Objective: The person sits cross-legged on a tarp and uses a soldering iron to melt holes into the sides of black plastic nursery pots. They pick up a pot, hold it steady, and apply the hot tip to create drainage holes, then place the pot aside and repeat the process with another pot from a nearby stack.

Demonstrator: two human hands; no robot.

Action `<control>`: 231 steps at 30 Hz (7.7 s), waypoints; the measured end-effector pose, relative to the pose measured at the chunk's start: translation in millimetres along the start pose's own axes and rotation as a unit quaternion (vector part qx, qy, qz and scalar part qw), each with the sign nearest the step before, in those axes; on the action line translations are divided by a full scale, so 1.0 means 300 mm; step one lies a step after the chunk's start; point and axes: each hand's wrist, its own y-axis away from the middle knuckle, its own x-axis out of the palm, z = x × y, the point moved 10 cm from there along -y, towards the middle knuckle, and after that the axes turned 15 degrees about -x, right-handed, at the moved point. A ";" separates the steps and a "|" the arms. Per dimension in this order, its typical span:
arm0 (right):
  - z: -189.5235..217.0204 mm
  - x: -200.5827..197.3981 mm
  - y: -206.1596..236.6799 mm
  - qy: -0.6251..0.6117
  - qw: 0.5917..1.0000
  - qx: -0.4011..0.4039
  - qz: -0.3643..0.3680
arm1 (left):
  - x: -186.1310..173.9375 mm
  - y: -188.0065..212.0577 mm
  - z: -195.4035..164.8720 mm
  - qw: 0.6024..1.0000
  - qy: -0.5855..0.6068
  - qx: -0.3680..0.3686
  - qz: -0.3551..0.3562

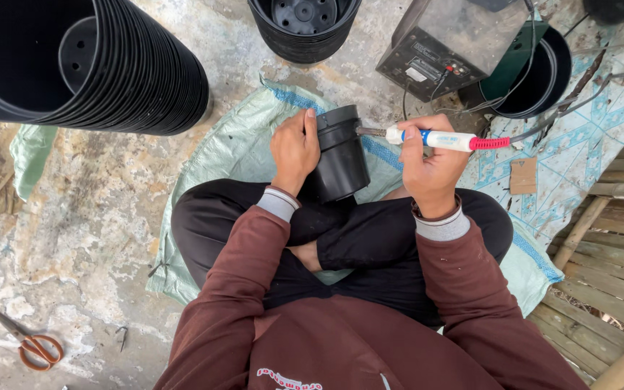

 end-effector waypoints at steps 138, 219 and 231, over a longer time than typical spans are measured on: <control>-0.164 0.072 0.018 -0.088 0.991 0.079 -0.065 | -0.215 0.162 -0.356 0.943 0.117 0.268 0.162; -0.084 0.126 0.044 0.007 0.998 0.037 0.052 | 0.039 0.009 -0.027 0.999 -0.029 0.033 -0.004; -0.102 0.151 0.047 -0.011 0.996 0.054 0.064 | 0.033 0.008 -0.026 0.999 -0.016 0.031 -0.002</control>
